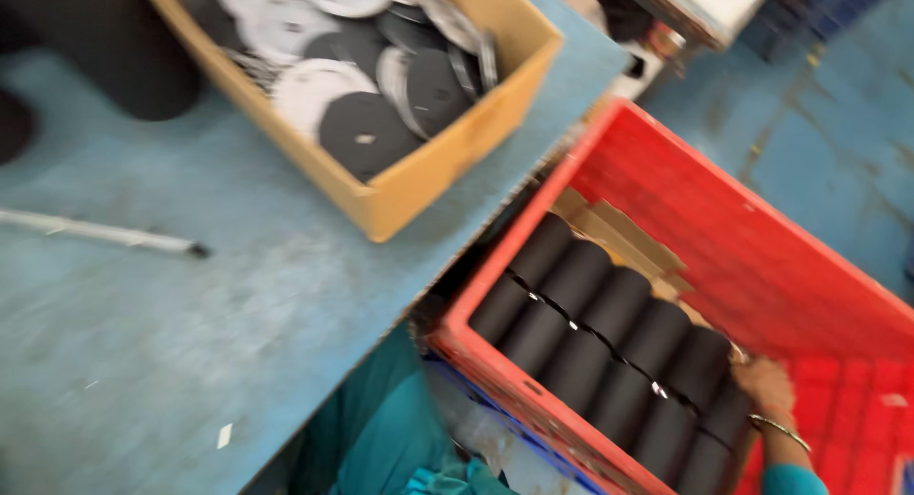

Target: The person assembles cylindrical electronic devices by inserting a motor into a black cylinder, connecting wires, and securing a circular base. The person repeats this process for multiple units on a factory floor.

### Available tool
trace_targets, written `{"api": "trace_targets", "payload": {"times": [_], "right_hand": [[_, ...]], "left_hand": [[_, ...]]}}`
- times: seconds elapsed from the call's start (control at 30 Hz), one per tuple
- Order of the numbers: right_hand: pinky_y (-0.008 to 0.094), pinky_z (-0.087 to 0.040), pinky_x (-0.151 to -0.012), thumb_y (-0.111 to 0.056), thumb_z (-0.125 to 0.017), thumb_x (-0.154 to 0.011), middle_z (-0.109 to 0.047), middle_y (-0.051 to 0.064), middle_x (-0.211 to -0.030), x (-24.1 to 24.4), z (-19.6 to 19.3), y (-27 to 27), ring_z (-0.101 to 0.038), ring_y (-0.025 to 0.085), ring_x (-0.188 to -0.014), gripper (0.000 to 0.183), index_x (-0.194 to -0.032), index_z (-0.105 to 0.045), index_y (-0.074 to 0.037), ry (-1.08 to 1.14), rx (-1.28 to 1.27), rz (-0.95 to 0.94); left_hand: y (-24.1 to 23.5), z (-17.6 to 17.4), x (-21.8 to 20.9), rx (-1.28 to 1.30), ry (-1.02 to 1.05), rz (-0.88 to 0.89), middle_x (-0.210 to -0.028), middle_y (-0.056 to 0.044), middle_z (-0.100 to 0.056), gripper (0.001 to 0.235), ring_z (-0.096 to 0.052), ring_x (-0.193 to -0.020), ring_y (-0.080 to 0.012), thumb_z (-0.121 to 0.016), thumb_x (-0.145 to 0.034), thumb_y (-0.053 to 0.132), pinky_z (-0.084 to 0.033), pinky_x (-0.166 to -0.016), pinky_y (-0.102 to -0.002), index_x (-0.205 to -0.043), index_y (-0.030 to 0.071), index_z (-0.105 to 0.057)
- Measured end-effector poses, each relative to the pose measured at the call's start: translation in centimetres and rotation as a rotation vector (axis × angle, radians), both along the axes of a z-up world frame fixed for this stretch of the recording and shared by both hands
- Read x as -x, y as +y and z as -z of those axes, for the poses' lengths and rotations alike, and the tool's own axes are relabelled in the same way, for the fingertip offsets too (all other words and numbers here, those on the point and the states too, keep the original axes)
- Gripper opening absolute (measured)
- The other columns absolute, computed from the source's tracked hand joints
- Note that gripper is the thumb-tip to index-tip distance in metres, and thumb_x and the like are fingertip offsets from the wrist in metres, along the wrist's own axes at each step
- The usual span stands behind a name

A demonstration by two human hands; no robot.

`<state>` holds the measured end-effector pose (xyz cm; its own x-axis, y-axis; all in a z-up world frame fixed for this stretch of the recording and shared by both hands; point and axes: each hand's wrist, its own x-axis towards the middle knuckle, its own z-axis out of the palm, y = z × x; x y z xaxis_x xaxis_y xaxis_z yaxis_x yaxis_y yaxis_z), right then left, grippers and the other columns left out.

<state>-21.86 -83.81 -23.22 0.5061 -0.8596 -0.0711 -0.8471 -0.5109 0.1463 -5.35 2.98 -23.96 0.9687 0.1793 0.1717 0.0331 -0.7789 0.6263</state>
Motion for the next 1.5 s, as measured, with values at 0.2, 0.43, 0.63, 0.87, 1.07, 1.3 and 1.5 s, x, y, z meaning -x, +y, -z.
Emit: {"api": "trace_targets", "payload": {"times": [0.2, 0.43, 0.63, 0.87, 1.07, 1.3, 1.5], "right_hand": [[0.044, -0.056, -0.082, -0.03, -0.067, -0.107, -0.065, 0.012, -0.118, -10.7, -9.2, 4.2, -0.069, 0.034, -0.095, 0.018, -0.112, -0.072, -0.013, -0.434, 0.368, -0.569], [0.035, -0.057, -0.098, -0.012, -0.077, -0.109, -0.067, 0.008, -0.126, -26.8, -24.2, 22.8, -0.067, 0.026, -0.112, 0.015, -0.121, -0.07, -0.007, -0.905, 0.294, -1.345], [0.043, -0.052, -0.094, -0.023, -0.079, -0.084, -0.066, 0.016, -0.129, -38.4, -26.5, 45.6, -0.062, 0.034, -0.116, 0.048, -0.127, -0.066, -0.006, -0.771, 0.113, -1.85], [0.048, -0.05, -0.093, -0.019, -0.078, -0.08, -0.067, 0.018, -0.118, -47.4, -22.6, 57.4, -0.061, 0.038, -0.109, 0.058, -0.132, -0.06, -0.002, -0.75, -0.005, -1.847], [0.049, -0.053, -0.073, -0.029, -0.08, -0.083, -0.071, 0.014, -0.09, -47.3, -24.8, 57.5, -0.068, 0.036, -0.087, 0.03, -0.108, -0.073, -0.013, -0.572, 0.108, -1.734], [0.04, -0.054, -0.067, -0.021, -0.08, -0.082, -0.072, 0.008, -0.095, -35.6, -30.8, 58.5, -0.069, 0.029, -0.082, 0.025, -0.102, -0.072, -0.009, -0.779, 0.047, -2.044], [0.037, -0.055, -0.065, -0.022, -0.083, -0.076, -0.07, 0.006, -0.09, -28.3, -31.0, 61.7, -0.069, 0.027, -0.079, 0.031, -0.102, -0.072, -0.01, -0.697, -0.283, -2.267]], "left_hand": [[4.9, -3.5, 2.3, 0.057, -0.09, 0.072, -0.109, -0.008, -0.077, 0.027, -0.071, -0.109, -0.0153, -0.072, -0.091, 0.017, -0.052, -0.106, -0.031, -0.118, 0.015, -0.075], [10.4, -7.8, 7.3, -0.075, 0.109, -0.051, -0.117, -0.005, -0.079, 0.034, -0.072, -0.118, -0.0186, -0.08, -0.083, 0.023, -0.051, -0.106, -0.036, -0.116, 0.018, -0.078], [13.0, -6.7, 9.4, 0.0, -0.043, -0.054, -0.106, -0.005, -0.081, 0.03, -0.077, -0.107, -0.0184, -0.072, -0.084, 0.031, -0.056, -0.097, -0.035, -0.11, 0.018, -0.078], [13.4, -8.2, 9.5, -0.188, -0.064, -0.071, -0.1, -0.008, -0.076, 0.021, -0.07, -0.101, -0.0322, -0.071, -0.081, 0.023, -0.054, -0.089, -0.044, -0.099, 0.013, -0.073], [12.7, -9.4, 9.6, -0.209, -0.059, -0.072, -0.102, -0.006, -0.075, 0.03, -0.068, -0.102, -0.0303, -0.073, -0.078, 0.023, -0.05, -0.093, -0.044, -0.107, 0.015, -0.073], [11.4, -10.5, 10.0, -0.225, 0.016, -0.123, -0.107, -0.004, -0.072, 0.032, -0.064, -0.109, -0.0288, -0.071, -0.08, 0.023, -0.049, -0.097, -0.043, -0.111, 0.016, -0.072], [11.0, -10.5, 10.2, -0.236, -0.015, -0.135, -0.112, -0.006, -0.07, 0.036, -0.063, -0.112, -0.0293, -0.072, -0.08, 0.025, -0.048, -0.098, -0.043, -0.114, 0.013, -0.072]]}}
